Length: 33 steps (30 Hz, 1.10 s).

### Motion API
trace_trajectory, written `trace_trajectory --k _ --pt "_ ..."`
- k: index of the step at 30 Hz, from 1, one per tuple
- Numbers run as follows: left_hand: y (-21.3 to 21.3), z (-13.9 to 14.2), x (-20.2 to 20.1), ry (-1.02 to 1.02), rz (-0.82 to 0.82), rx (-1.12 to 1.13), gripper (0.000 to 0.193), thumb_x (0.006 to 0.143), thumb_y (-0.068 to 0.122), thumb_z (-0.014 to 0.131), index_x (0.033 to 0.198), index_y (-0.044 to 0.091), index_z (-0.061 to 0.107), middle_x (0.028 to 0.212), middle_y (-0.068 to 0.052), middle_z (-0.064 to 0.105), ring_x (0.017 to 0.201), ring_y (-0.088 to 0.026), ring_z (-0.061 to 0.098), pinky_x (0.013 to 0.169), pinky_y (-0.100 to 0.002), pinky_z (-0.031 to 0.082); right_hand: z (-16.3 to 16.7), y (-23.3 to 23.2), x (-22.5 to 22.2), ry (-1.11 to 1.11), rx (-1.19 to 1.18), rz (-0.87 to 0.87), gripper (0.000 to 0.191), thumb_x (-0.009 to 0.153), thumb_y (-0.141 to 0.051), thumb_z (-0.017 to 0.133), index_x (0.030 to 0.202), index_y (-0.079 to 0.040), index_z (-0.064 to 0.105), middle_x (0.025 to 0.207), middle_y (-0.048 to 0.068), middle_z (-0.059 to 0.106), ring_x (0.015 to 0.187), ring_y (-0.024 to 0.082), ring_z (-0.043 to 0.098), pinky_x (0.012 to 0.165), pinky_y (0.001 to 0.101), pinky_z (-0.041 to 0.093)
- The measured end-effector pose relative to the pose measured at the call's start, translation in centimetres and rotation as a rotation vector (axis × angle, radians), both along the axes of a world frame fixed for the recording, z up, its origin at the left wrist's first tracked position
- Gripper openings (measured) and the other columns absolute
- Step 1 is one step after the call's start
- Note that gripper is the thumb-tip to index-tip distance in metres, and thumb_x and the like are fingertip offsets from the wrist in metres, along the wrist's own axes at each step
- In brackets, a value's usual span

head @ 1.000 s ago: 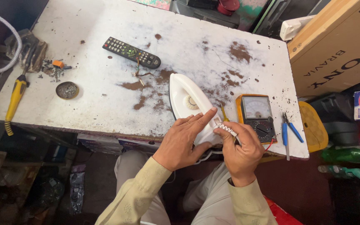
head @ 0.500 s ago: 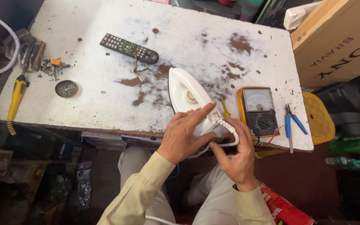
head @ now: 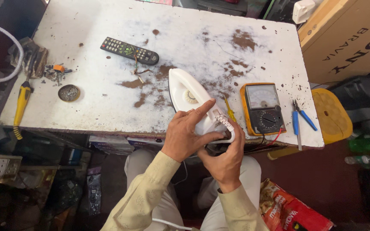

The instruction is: The person repairs an electric clothes iron at a cluttered workbench. They open the iron's rear housing, work on the cord connection and internal terminals by hand, use a screwdriver on the screws, and reposition the iron while checking the wiring, with a multimeter connected nearby.

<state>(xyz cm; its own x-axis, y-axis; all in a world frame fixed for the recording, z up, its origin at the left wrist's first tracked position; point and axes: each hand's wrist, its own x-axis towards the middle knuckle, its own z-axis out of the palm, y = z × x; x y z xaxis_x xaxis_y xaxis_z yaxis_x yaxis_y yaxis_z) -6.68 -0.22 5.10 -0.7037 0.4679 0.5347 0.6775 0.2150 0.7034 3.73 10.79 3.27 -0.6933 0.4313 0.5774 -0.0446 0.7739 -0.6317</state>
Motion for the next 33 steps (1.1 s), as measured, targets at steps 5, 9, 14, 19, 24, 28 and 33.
trace_trajectory --k 5,9,14,19,24,28,33 --pt "-0.7 0.2 -0.1 0.013 -0.063 -0.001 0.09 0.071 0.047 0.089 0.149 0.018 0.054 0.117 -0.011 0.076 0.097 -0.03 0.07 0.089 -0.038 0.052 0.1 -0.3 0.1 0.003 -0.009 -0.016 0.096 0.061 -0.012 0.091 0.144 0.001 0.044 0.139 0.024 0.053 0.131 0.041 0.054 0.11 0.0481 0.046" --pt "-0.6 0.0 -0.3 -0.028 -0.057 -0.032 0.089 0.07 0.048 0.089 0.148 0.021 0.055 0.114 -0.009 0.077 0.094 -0.03 0.07 0.087 -0.038 0.053 0.0 -0.4 0.2 0.02 -0.016 -0.03 0.093 0.064 -0.011 0.091 0.144 0.002 0.046 0.139 0.023 0.053 0.128 0.039 0.057 0.106 0.0457 0.05" --pt "-0.2 -0.2 -0.1 -0.016 -0.013 -0.029 0.087 0.07 0.049 0.09 0.146 0.023 0.057 0.112 -0.009 0.078 0.089 -0.029 0.069 0.083 -0.037 0.053 0.6 -0.5 0.1 0.012 -0.067 -0.023 0.088 0.064 -0.012 0.091 0.141 0.001 0.05 0.135 0.02 0.057 0.12 0.034 0.063 0.098 0.0408 0.055" --pt "-0.1 -0.2 -0.2 0.013 0.013 0.01 0.084 0.068 0.048 0.09 0.143 0.023 0.06 0.109 -0.009 0.078 0.087 -0.027 0.069 0.082 -0.035 0.054 1.6 -0.7 -0.2 0.002 -0.092 -0.038 0.084 0.064 -0.012 0.09 0.138 0.002 0.053 0.13 0.02 0.06 0.114 0.032 0.064 0.094 0.0388 0.055" --pt "0.0 -0.2 -0.3 0.014 -0.003 0.023 0.078 0.073 0.042 0.09 0.143 0.022 0.061 0.105 -0.009 0.078 0.089 -0.025 0.072 0.085 -0.035 0.052 1.8 -0.4 -0.2 -0.016 -0.061 -0.022 0.08 0.064 -0.012 0.091 0.135 0.002 0.058 0.131 0.02 0.06 0.117 0.034 0.064 0.098 0.0412 0.053" --pt "0.2 -0.5 -0.1 0.019 0.002 0.058 0.073 0.076 0.036 0.088 0.142 0.021 0.061 0.103 -0.008 0.078 0.09 -0.025 0.072 0.088 -0.035 0.052 1.0 0.2 0.0 -0.076 -0.144 -0.03 0.076 0.067 -0.015 0.091 0.134 0.001 0.06 0.128 0.019 0.063 0.112 0.032 0.067 0.095 0.0402 0.054" --pt "0.8 -0.7 0.2 0.039 0.07 0.064 0.07 0.077 0.031 0.086 0.141 0.021 0.061 0.1 -0.007 0.078 0.086 -0.026 0.071 0.084 -0.035 0.052 -0.5 0.9 -0.2 -0.028 -0.065 -0.042 0.076 0.066 -0.015 0.093 0.132 0.002 0.061 0.131 0.021 0.062 0.118 0.036 0.065 0.099 0.0413 0.053"
